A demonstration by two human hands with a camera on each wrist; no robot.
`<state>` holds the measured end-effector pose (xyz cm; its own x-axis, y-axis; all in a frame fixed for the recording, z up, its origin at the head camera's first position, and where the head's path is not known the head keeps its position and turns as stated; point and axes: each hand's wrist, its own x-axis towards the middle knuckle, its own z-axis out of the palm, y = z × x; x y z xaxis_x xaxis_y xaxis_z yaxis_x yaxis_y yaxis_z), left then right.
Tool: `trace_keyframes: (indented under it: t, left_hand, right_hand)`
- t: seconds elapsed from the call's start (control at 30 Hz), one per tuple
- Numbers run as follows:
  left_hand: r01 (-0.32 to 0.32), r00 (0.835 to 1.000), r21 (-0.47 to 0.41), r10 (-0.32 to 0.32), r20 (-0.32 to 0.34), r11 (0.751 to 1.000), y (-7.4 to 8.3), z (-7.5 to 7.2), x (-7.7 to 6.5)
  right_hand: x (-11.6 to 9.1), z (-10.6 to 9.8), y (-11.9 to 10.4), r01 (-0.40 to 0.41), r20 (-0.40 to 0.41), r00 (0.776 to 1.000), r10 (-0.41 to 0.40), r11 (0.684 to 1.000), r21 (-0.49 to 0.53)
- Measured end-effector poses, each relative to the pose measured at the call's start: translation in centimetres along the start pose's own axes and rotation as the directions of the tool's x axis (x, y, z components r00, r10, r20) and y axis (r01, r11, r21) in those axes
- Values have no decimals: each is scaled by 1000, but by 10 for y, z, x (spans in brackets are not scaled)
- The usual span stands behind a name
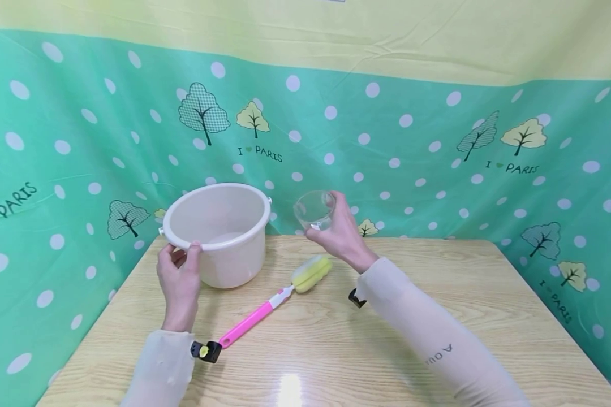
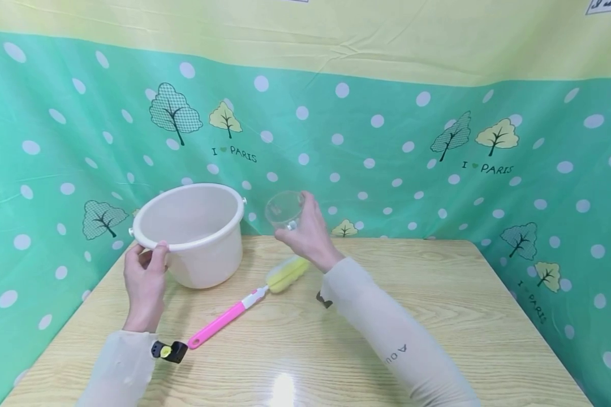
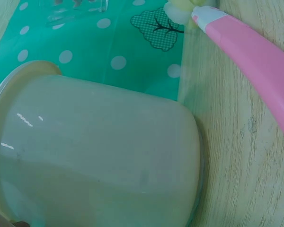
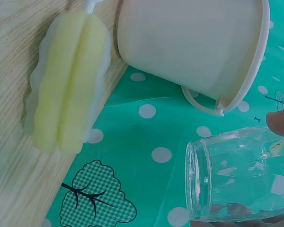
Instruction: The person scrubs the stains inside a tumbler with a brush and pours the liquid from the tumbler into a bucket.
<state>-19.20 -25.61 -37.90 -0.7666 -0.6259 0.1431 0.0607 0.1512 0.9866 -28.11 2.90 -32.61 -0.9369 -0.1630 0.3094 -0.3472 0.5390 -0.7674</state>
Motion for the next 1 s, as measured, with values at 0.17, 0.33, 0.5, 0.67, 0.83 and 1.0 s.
trace_keyframes:
  t: [0.17,0.33,0.5,0.67,0.83,1.0]
  left_hand:
    - [9,1000,0,-9,-3,1000,-1,0,0]
    - [11,1000,1,-11,-4,1000,-1,0,0]
    - [8,1000,6,-8,-4,1000,-1,-1,0]
    - [9,1000,11,-9,2,1000,0,-1,-1]
    - [13,1000,12,-13,7,1000,-1,-1,-1]
    - [3,1000,7,-3,6,1000,-2,0,-1]
  right_hand:
    - [-1,-3,4,-10,-7,1000,10,1000,-2]
    - [-3,-7,10,-27,-13,1000,27,1000,-11]
    - [-5,-9,17,-41,-20,999,41,999,-12]
    - [-5,-10,25,-56,-20,998,56,998,8]
    - [-7,-12,34,-96,-3,995,96,995,18]
    - [-9,-13,44,-120,4,993,120,992,30]
